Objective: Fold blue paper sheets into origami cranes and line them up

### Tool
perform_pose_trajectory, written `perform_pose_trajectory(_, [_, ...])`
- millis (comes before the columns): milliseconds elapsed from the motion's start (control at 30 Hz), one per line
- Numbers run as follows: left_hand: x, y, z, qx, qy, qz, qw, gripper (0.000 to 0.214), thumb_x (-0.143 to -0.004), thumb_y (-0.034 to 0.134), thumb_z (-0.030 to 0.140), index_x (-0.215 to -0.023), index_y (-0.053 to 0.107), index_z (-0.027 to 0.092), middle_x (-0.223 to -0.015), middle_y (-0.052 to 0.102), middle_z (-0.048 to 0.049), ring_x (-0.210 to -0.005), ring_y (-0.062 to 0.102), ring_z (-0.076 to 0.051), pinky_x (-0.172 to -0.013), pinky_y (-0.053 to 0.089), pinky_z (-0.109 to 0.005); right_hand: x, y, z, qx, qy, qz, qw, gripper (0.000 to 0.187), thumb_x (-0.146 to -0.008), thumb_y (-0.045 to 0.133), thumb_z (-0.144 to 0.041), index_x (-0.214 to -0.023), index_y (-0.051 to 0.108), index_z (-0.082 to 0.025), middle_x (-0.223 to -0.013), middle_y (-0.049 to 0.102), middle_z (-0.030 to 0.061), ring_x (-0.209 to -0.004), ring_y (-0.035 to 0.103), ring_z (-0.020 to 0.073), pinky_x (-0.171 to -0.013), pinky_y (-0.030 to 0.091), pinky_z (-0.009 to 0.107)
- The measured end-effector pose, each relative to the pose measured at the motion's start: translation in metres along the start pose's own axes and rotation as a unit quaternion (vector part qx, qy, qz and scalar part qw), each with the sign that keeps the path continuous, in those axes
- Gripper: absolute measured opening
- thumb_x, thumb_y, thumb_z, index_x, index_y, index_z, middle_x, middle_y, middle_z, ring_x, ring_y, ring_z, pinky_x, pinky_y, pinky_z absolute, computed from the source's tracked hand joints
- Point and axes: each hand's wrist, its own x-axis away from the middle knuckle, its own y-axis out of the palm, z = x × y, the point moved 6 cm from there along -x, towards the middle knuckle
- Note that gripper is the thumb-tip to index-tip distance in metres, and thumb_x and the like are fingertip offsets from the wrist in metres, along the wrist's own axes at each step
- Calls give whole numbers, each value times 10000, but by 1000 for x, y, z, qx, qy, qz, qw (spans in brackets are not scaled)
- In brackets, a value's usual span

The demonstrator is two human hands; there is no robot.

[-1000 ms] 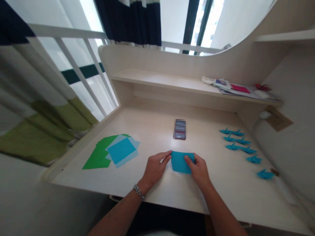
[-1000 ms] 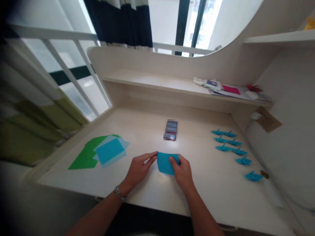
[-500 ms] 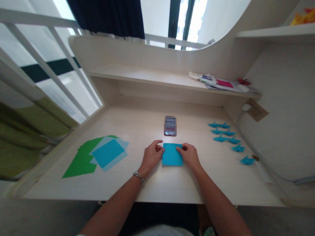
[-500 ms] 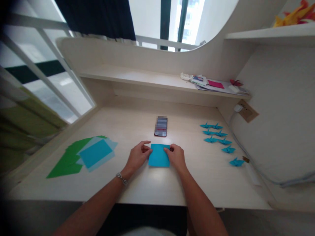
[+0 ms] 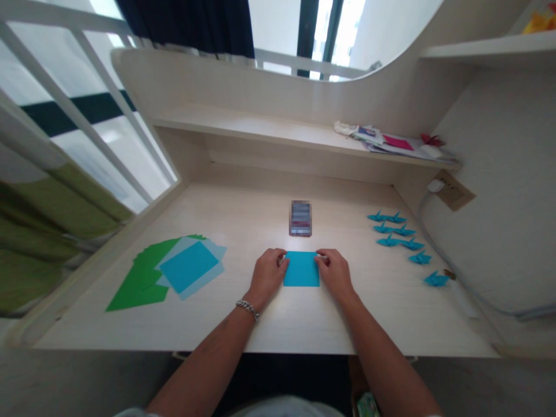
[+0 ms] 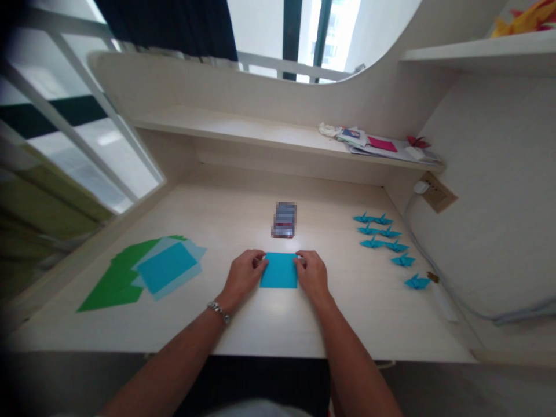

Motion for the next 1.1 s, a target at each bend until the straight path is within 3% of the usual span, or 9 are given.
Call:
perform_pose_trajectory(167, [1, -4, -6, 28, -5, 8, 1000, 174, -825, 548, 222, -941, 667, 170, -901, 662, -65, -764, 616, -184, -750, 489, -316, 20, 7, -15, 64, -100, -70, 990, 242, -863, 540, -293, -1056, 684, -265, -1154, 608, 81, -1046, 524, 259, -905, 427, 409])
perform_pose_trajectory(267, [0, -2, -4, 6, 18, -14, 1000, 234, -806, 580, 246, -1012, 656, 164, -979, 645, -88, -867, 604, -213, -815, 477, -335, 23, 10, -15, 88, -110, -79, 987, 228, -859, 555, -282, -1033, 699, -261, -1171, 599, 86, -1060, 508, 265, -920, 418, 422])
perform_pose_trajectory(400, [-11, 4, -1, -65, 16, -53, 996, 493, -697, 699, 334, -1150, 602, 164, -1083, 571, -132, -1026, 536, -289, -893, 432, -386, 18, 13, -10, 91, -106, -87, 986, 228, -847, 574, -288, -1032, 703, -260, -1167, 598, 86, -1048, 513, 263, -912, 419, 421])
perform_pose_trajectory(500, [-24, 13, -5, -74, -30, -115, 990, 513, -601, 755, 325, -1082, 632, 198, -1082, 540, -122, -1016, 532, -303, -823, 447, -362, 16, 15, -8, 87, -101, -85, 988, 225, -832, 591, -283, -1026, 705, -261, -1158, 600, 84, -1049, 513, 262, -910, 418, 418])
perform_pose_trajectory(667, [-37, 19, -2, -51, -26, -131, 990, 346, -491, 786, 220, -812, 669, 172, -954, 579, -110, -894, 569, -287, -721, 447, -324, 15, 15, -8, 87, -100, -82, 988, 216, -830, 594, -273, -1014, 705, -255, -1148, 600, 83, -1048, 512, 257, -904, 415, 410])
perform_pose_trajectory(833, [-35, 22, -1, 15, -16, -117, 993, 225, -602, 700, 167, -818, 646, 204, -771, 643, -31, -729, 587, -214, -646, 429, -287, 19, 10, -16, 99, -113, -98, 984, 276, -822, 610, -382, -1055, 686, -256, -1170, 586, 89, -1044, 517, 260, -906, 411, 411])
perform_pose_trajectory(967, [-41, 20, -12, 88, -30, -78, 993, 204, -689, 659, 227, -890, 638, 198, -807, 663, -32, -745, 597, -203, -657, 441, -290, 22, 7, -23, 95, -133, -125, 979, 570, -667, 714, -550, -1148, 637, -253, -1230, 547, 109, -1083, 492, 292, -908, 417, 433])
perform_pose_trajectory(1033, [-47, 20, -18, 133, -39, -70, 988, 237, -689, 658, 227, -920, 631, 181, -816, 667, -34, -747, 608, -194, -651, 458, -284, 20, 6, -26, 90, -138, -133, 977, 614, -640, 751, -512, -1183, 612, -261, -1255, 531, 110, -1103, 483, 295, -909, 420, 436])
perform_pose_trajectory(1100, [-52, 20, -23, 177, -48, -69, 981, 261, -685, 661, 229, -934, 623, 160, -803, 668, -37, -729, 618, -187, -632, 475, -279, 14, 5, -28, 83, -145, -131, 977, 517, -694, 742, -399, -1181, 611, -283, -1272, 525, 98, -1120, 481, 282, -913, 423, 430])
